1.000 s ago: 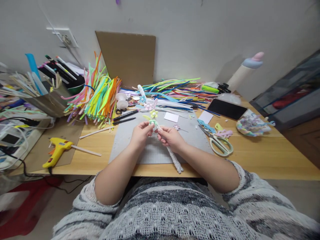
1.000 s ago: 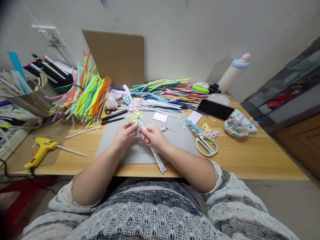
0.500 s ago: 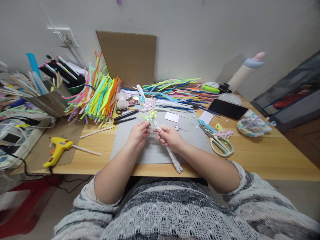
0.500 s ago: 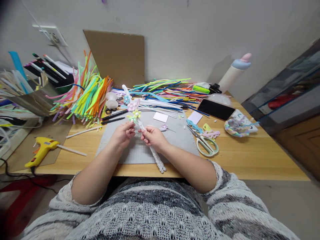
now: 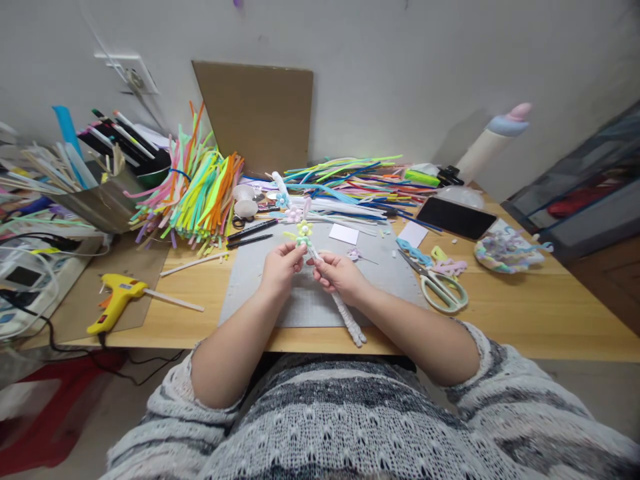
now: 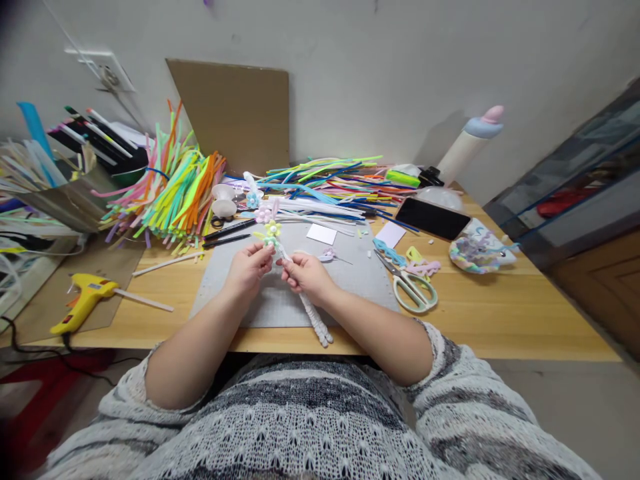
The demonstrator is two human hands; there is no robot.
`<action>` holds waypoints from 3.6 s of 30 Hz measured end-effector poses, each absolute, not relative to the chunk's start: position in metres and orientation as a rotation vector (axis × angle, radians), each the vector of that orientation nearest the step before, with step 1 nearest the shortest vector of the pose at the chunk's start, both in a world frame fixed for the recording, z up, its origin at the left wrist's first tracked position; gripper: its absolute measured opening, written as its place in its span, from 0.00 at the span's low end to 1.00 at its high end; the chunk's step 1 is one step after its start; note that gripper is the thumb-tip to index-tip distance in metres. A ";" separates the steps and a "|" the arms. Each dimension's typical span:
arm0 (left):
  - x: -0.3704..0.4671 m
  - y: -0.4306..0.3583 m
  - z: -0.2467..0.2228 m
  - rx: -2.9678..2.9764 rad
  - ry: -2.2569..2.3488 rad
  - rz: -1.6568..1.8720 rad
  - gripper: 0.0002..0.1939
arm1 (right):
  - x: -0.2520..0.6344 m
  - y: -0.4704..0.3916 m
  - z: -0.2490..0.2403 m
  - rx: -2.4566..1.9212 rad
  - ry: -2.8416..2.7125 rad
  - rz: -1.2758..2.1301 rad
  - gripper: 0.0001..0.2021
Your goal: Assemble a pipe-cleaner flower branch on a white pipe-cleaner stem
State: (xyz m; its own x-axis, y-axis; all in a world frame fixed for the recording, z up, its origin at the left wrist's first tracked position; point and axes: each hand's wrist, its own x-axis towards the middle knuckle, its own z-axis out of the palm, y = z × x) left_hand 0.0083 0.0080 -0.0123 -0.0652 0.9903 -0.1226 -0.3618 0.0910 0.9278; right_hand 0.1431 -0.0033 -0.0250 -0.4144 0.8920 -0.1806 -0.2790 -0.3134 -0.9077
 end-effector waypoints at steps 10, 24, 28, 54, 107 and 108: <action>0.005 0.008 -0.008 0.782 1.088 1.311 0.16 | 0.143 -0.003 -0.024 -0.927 -1.062 1.834 0.19; 0.002 0.009 -0.006 0.790 1.079 1.342 0.15 | 0.145 -0.002 -0.024 -0.853 -1.000 1.861 0.16; 0.005 0.008 -0.010 0.806 1.079 1.316 0.15 | 0.146 -0.001 -0.025 -0.833 -0.975 1.876 0.15; 0.012 0.006 -0.013 0.725 1.004 1.333 0.18 | 0.143 -0.004 -0.021 -0.949 -1.080 1.789 0.12; 0.026 0.000 -0.027 0.855 0.797 1.100 0.10 | 0.142 -0.006 -0.024 -0.824 -0.996 1.773 0.11; 0.026 0.000 -0.026 0.854 0.796 1.095 0.11 | 0.142 -0.007 -0.024 -0.829 -0.996 1.776 0.11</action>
